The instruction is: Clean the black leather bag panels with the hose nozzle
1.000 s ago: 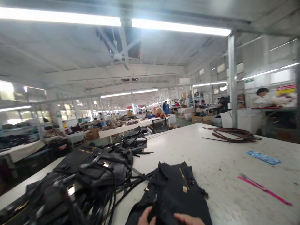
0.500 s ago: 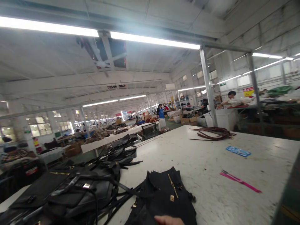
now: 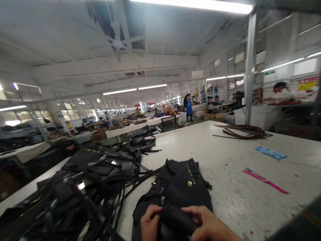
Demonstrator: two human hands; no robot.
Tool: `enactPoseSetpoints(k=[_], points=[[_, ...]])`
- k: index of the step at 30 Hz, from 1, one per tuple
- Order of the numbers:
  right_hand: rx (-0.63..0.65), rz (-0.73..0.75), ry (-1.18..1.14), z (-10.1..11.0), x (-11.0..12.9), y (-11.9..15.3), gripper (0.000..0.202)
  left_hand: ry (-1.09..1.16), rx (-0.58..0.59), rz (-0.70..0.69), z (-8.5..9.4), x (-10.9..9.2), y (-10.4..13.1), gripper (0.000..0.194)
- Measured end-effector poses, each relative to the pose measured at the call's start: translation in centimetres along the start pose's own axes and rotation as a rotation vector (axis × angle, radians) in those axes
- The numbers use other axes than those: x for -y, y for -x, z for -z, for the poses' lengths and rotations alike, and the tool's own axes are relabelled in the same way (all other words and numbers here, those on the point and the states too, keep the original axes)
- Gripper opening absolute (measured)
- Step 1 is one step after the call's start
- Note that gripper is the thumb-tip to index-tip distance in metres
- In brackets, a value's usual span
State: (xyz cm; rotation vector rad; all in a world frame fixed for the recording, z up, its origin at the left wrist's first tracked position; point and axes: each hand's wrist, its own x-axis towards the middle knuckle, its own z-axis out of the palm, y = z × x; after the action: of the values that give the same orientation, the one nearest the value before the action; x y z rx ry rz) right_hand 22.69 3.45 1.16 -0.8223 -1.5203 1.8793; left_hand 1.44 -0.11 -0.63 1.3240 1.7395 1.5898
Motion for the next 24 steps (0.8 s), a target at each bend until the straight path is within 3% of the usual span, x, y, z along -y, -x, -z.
enactPoseSetpoints(k=[4,10,14,20,24], points=[[0.108,-0.07,-0.15,-0.6,0.6,0.0,0.08,-0.004,-0.015,-0.033,-0.1,1.2,0.0,0.01],[-0.02,0.028,-0.178,-0.2,1.9,0.2,0.086,-0.008,-0.028,-0.074,-0.7,2.5,0.3,0.011],[0.045,-0.048,-0.113,0.1,1.1,1.1,0.085,-0.011,-0.021,-0.075,-0.7,2.8,0.4,0.012],[-0.026,-0.027,-0.063,-2.8,0.3,1.9,0.076,-0.067,0.017,-0.013,-0.1,1.4,0.4,0.014],[-0.074,0.06,-0.136,-1.9,2.0,2.7,0.081,-0.171,0.241,0.07,-0.4,-1.2,-1.2,0.019]])
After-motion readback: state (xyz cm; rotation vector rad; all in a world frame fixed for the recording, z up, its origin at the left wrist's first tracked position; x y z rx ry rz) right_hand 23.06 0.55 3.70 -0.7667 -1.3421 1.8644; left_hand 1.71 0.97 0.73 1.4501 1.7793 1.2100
